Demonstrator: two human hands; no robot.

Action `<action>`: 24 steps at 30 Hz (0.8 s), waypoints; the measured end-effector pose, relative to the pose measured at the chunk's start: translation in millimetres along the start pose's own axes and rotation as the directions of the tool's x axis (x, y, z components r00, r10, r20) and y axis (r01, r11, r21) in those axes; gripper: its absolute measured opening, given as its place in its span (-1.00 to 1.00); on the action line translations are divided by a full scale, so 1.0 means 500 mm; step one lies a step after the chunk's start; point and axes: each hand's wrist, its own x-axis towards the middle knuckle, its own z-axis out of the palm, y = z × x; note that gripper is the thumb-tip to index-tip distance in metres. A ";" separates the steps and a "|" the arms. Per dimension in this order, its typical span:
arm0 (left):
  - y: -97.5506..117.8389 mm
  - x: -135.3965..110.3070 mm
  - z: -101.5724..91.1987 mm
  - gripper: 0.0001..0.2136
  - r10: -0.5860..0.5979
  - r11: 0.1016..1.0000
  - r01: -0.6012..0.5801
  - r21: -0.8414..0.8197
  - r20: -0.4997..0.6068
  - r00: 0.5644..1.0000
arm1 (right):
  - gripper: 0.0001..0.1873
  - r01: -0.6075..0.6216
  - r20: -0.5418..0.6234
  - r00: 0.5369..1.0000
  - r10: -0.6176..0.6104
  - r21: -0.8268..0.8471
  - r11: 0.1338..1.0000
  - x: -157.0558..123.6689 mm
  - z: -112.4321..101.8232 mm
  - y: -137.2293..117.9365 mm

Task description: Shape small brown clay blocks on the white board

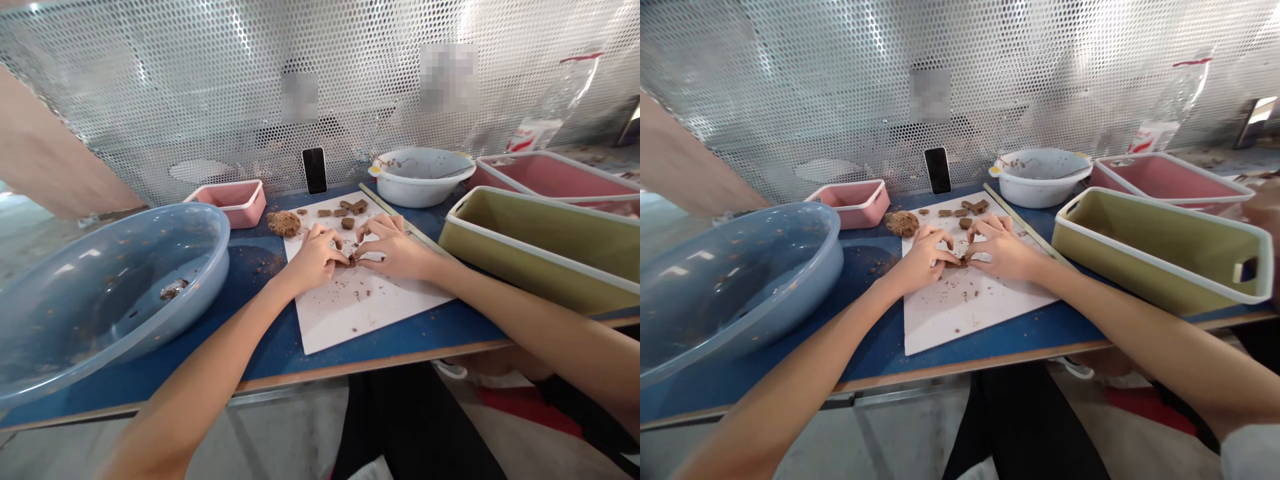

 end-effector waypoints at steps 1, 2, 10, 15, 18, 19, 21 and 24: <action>0.000 0.000 0.001 -0.52 -0.001 1.000 0.001 0.004 0.004 1.000 | -0.80 0.000 0.002 1.000 0.000 -0.001 1.000 0.000 0.003 0.000; 0.000 0.000 0.002 -0.52 -0.002 1.000 0.002 0.007 0.004 1.000 | -0.81 -0.001 -0.001 1.000 0.001 -0.003 1.000 0.000 0.006 0.001; -0.002 -0.001 0.004 -0.53 -0.007 1.000 0.007 0.012 0.012 1.000 | -0.79 0.004 0.002 1.000 -0.004 -0.025 1.000 -0.002 0.015 0.001; -0.001 -0.001 0.005 -0.53 0.003 1.000 -0.003 -0.006 0.019 1.000 | -0.76 -0.005 0.009 1.000 0.005 -0.026 1.000 0.000 0.018 -0.002; -0.001 0.001 0.007 -0.52 0.001 1.000 -0.001 -0.013 0.023 1.000 | -0.74 -0.012 -0.002 1.000 0.012 -0.001 1.000 -0.001 0.022 -0.002; -0.001 0.001 0.007 -0.51 0.002 1.000 -0.002 -0.013 0.026 1.000 | -0.73 -0.011 -0.007 1.000 0.011 0.007 1.000 -0.001 0.022 -0.002; 0.000 0.001 0.007 -0.52 0.005 1.000 -0.005 -0.010 0.024 1.000 | -0.73 -0.007 -0.009 1.000 0.007 0.015 1.000 -0.001 0.019 -0.002; 0.002 0.001 0.004 -0.54 -0.007 1.000 0.007 0.002 -0.003 1.000 | -0.76 -0.014 -0.007 1.000 0.014 0.007 1.000 -0.001 0.010 -0.004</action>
